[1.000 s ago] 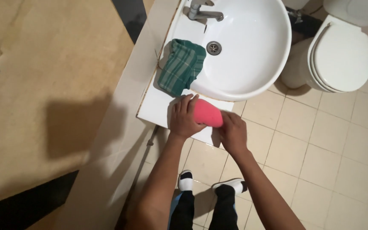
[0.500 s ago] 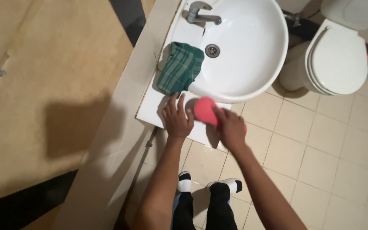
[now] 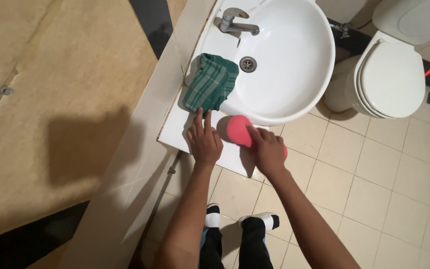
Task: The person cleans the bathroom floor, sink, and wall using a pink sponge. They wipe the tiled floor, scrub the sink basin and countertop, and then scrub the wall tiles above the sink.
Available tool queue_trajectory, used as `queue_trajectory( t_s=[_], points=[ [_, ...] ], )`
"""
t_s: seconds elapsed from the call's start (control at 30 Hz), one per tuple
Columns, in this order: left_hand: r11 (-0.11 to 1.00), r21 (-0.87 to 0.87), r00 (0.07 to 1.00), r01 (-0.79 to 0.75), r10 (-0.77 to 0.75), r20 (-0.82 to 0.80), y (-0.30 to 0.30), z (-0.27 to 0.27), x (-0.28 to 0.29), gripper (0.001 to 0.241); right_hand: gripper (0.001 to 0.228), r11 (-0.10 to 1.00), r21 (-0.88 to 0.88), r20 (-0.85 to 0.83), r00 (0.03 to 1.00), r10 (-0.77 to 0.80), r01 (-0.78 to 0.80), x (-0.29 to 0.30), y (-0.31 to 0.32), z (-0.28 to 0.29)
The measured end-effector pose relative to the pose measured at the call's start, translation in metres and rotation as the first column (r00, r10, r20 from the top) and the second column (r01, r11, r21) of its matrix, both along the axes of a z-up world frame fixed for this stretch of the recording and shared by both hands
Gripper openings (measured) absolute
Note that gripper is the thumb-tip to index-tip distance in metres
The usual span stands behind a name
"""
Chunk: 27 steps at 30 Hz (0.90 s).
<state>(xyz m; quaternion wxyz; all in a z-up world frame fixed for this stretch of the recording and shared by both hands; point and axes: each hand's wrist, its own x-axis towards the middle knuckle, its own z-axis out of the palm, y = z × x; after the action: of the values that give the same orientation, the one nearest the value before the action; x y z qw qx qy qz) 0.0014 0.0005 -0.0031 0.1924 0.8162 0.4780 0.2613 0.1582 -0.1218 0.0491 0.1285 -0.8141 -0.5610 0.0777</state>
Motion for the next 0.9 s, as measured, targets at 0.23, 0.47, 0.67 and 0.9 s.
queue_trajectory(
  t_s=[0.23, 0.47, 0.67, 0.9],
  points=[
    [1.0, -0.022, 0.999, -0.018, 0.017, -0.032, 0.0, 0.004, 0.001, 0.055, 0.073, 0.995, -0.078, -0.102, 0.993, 0.055, -0.063, -0.026, -0.039, 0.024],
    [1.0, -0.019, 1.0, -0.009, 0.009, -0.005, 0.0, 0.001, 0.0, 0.053, 0.066, 0.999, -0.033, -0.051, 0.998, -0.026, 0.024, 0.003, -0.009, 0.009],
    [0.999, -0.04, 1.0, -0.008, 0.008, 0.004, 0.002, 0.005, 0.0, 0.052, 0.067, 0.997, -0.069, -0.021, 0.999, -0.036, 0.034, -0.009, -0.013, 0.008],
    [0.999, -0.044, 1.0, -0.016, 0.016, 0.002, 0.0, 0.009, 0.0, 0.052, 0.07, 0.995, -0.095, -0.14, 0.99, 0.016, -0.03, -0.031, -0.041, 0.035]
  ],
)
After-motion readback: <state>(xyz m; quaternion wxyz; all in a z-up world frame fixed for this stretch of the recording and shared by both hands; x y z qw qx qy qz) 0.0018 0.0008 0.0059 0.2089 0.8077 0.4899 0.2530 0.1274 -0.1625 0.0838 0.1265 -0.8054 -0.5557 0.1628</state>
